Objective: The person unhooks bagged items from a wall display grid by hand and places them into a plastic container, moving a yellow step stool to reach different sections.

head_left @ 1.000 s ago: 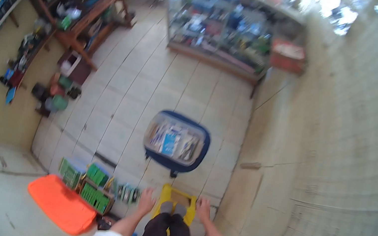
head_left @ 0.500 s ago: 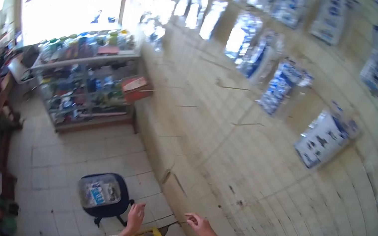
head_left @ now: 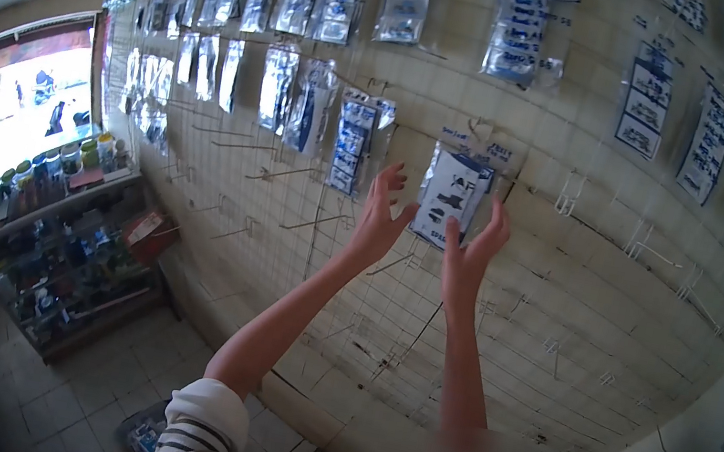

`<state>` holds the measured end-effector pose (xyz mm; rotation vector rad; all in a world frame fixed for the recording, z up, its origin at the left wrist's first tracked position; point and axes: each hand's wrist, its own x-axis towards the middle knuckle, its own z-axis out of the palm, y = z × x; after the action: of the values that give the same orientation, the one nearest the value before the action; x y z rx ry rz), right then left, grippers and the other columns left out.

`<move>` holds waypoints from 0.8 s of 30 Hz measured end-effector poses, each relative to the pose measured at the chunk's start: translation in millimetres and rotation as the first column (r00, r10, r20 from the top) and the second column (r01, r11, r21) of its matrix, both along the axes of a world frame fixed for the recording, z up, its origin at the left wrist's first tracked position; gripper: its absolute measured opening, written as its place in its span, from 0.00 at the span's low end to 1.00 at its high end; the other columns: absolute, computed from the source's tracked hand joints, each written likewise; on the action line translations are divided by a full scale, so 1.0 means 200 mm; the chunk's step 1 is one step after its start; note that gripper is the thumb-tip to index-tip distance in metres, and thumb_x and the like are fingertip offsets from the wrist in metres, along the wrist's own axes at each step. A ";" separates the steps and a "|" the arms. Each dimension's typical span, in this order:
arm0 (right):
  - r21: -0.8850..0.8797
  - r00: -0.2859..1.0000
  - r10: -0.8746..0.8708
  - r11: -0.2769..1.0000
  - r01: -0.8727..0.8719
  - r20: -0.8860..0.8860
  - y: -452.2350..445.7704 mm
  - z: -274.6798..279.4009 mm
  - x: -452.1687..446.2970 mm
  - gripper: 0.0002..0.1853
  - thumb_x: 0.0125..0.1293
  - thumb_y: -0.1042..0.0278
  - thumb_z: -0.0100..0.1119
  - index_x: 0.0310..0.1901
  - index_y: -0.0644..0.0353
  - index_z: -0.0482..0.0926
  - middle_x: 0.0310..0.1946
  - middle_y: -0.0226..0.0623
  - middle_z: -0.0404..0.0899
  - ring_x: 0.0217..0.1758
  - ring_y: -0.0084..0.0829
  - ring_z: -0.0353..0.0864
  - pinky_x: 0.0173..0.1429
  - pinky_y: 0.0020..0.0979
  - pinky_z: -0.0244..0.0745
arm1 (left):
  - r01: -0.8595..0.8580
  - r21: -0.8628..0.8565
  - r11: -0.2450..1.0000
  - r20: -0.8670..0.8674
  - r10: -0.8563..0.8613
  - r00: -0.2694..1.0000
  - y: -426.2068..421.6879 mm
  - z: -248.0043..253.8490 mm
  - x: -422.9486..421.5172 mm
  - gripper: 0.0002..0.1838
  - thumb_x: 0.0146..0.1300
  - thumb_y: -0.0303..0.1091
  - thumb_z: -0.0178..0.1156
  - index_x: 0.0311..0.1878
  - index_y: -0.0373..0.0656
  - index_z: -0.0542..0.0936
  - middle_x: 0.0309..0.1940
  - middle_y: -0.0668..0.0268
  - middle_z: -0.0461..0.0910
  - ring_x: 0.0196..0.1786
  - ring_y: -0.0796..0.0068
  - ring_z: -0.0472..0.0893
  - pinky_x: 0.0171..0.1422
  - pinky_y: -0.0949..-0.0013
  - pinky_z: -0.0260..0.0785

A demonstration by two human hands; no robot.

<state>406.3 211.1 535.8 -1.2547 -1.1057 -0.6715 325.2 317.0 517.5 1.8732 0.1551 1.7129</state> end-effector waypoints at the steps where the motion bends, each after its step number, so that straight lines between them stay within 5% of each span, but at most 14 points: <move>1: 0.012 1.000 -0.007 1.000 0.007 0.002 0.02 0.00 0.04 0.31 0.55 0.65 0.54 0.57 0.64 0.52 0.55 0.51 0.54 0.59 0.40 0.54 0.60 0.36 0.51 | -0.102 -0.007 0.995 -0.094 0.101 0.990 0.07 -0.03 0.07 0.30 0.52 0.25 0.55 0.58 0.39 0.54 0.45 0.55 0.66 0.49 0.62 0.69 0.52 0.63 0.62; 3: -0.117 0.991 0.028 0.992 -0.043 -0.128 0.05 -0.01 0.12 0.41 0.51 0.62 0.58 0.60 0.64 0.44 0.58 0.55 0.44 0.62 0.46 0.45 0.64 0.39 0.43 | -0.074 0.012 0.997 -0.168 0.075 0.983 0.18 -0.09 0.16 0.32 0.53 0.27 0.56 0.59 0.40 0.52 0.47 0.55 0.66 0.51 0.62 0.68 0.53 0.62 0.61; 7: -0.041 0.923 0.169 0.980 -0.195 -0.345 0.15 -0.02 0.23 0.42 0.49 0.62 0.59 0.60 0.67 0.45 0.58 0.56 0.47 0.63 0.48 0.46 0.64 0.40 0.43 | 0.064 -0.085 0.994 -0.281 -0.086 0.956 0.19 -0.09 0.20 0.34 0.53 0.30 0.56 0.60 0.41 0.50 0.49 0.52 0.64 0.52 0.60 0.68 0.53 0.62 0.62; 10: -0.042 0.930 0.156 0.983 -0.180 -0.332 0.25 -0.07 0.27 0.41 0.50 0.65 0.59 0.60 0.65 0.46 0.55 0.50 0.52 0.58 0.39 0.56 0.60 0.34 0.53 | 0.029 -0.109 0.994 -0.214 -0.052 0.975 0.21 -0.09 0.25 0.31 0.52 0.29 0.56 0.58 0.39 0.54 0.45 0.53 0.66 0.47 0.62 0.70 0.51 0.66 0.62; 11: -0.054 0.967 -0.001 0.998 -0.013 -0.253 0.27 -0.08 0.26 0.37 0.51 0.67 0.58 0.59 0.67 0.49 0.52 0.49 0.57 0.52 0.37 0.63 0.55 0.33 0.59 | 0.022 -0.110 0.994 -0.213 -0.046 0.976 0.21 -0.09 0.26 0.31 0.52 0.29 0.56 0.58 0.39 0.54 0.45 0.53 0.66 0.47 0.62 0.70 0.51 0.66 0.62; 13: -0.039 0.965 0.086 0.994 -0.099 -0.246 0.26 -0.06 0.25 0.34 0.52 0.68 0.57 0.58 0.67 0.52 0.49 0.47 0.61 0.49 0.36 0.65 0.53 0.32 0.61 | 0.018 -0.262 0.965 -0.237 -0.082 0.968 0.22 -0.06 0.24 0.25 0.53 0.31 0.55 0.54 0.37 0.62 0.43 0.52 0.66 0.43 0.64 0.71 0.45 0.69 0.66; 17: -0.051 0.951 0.155 0.983 -0.175 -0.266 0.18 -0.01 0.17 0.22 0.55 0.72 0.52 0.52 0.66 0.61 0.43 0.45 0.64 0.46 0.38 0.68 0.48 0.33 0.66 | -0.017 -0.260 0.965 -0.262 -0.054 0.964 0.14 0.01 0.14 0.20 0.54 0.32 0.53 0.50 0.35 0.67 0.37 0.55 0.70 0.36 0.71 0.73 0.38 0.74 0.67; 19: -0.024 0.941 0.177 0.981 -0.191 -0.288 0.16 0.02 0.13 0.19 0.56 0.71 0.51 0.50 0.65 0.63 0.42 0.42 0.65 0.42 0.33 0.71 0.45 0.30 0.69 | 0.147 -0.400 0.905 -0.222 -0.251 0.942 0.09 0.06 0.07 0.18 0.56 0.31 0.52 0.48 0.34 0.68 0.33 0.62 0.73 0.32 0.78 0.72 0.34 0.77 0.65; 24: 0.032 0.876 0.327 0.941 -0.338 -0.355 0.15 0.06 0.12 0.21 0.57 0.69 0.52 0.51 0.66 0.63 0.42 0.41 0.66 0.42 0.30 0.70 0.45 0.28 0.68 | 0.261 -0.432 0.863 -0.097 -0.333 0.938 -0.01 0.14 -0.04 0.17 0.60 0.30 0.49 0.51 0.33 0.67 0.34 0.66 0.74 0.35 0.83 0.72 0.39 0.79 0.64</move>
<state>429.7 240.3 548.1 -1.1193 -0.9954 -0.1554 316.3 315.6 545.2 1.6205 0.2584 1.1991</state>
